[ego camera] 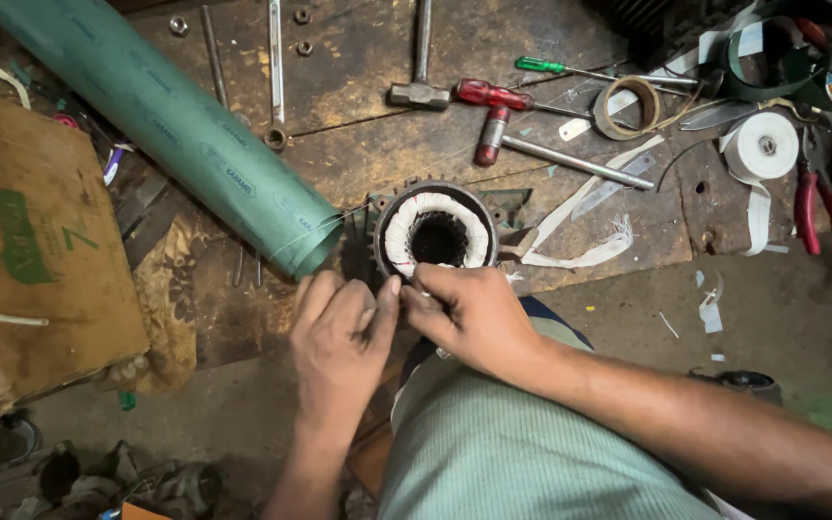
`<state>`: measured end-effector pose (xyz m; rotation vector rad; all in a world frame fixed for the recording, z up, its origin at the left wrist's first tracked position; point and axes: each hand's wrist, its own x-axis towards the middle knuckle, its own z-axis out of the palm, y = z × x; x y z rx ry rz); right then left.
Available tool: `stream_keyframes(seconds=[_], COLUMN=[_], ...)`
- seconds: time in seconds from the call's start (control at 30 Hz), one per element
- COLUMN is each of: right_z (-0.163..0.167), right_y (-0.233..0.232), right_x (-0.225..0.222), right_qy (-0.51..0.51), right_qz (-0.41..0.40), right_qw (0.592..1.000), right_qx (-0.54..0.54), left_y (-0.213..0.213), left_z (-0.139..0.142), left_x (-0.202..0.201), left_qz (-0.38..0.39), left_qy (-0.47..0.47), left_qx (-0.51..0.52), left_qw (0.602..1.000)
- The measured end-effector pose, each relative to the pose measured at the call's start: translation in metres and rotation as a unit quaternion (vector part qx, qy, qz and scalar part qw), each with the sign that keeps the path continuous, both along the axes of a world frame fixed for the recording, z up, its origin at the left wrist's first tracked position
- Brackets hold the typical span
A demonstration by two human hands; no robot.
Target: The person wraps white tape around the stator slots, then uses a hammer and screwdriver to press down the copper windings. They cut a green insulating sheet with scissors and insert it into the stator, then arrange the copper wires.
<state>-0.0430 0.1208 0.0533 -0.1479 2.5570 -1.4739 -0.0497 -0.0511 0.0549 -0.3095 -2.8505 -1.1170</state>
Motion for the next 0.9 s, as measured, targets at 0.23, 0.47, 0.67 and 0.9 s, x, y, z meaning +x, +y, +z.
stream_keyframes(seconds=[0.23,0.47,0.67,0.9], right_z=[0.048,0.015,-0.013,-0.020], right_y=[0.047,0.091,0.072,0.058], right_x=[-0.020,0.001,0.018,0.017], right_qy=[-0.011,0.120,0.082,0.006], right_qz=[0.033,0.057,-0.003,-0.070], right_qw=[0.993,0.971,0.981,0.987], right_qx=[0.109,0.201,0.175,0.146], left_y=[-0.073,-0.126,-0.024,0.029], left_z=[-0.046,-0.020,0.004,0.001], left_x=[-0.008,-0.015,-0.006,-0.001], left_qz=[0.108,0.172,0.030,-0.074], left_qy=[0.189,0.245,0.113,0.008], left_qx=[-0.249,-0.315,-0.172,0.002], left_qw=[0.944,0.900,0.978,0.997])
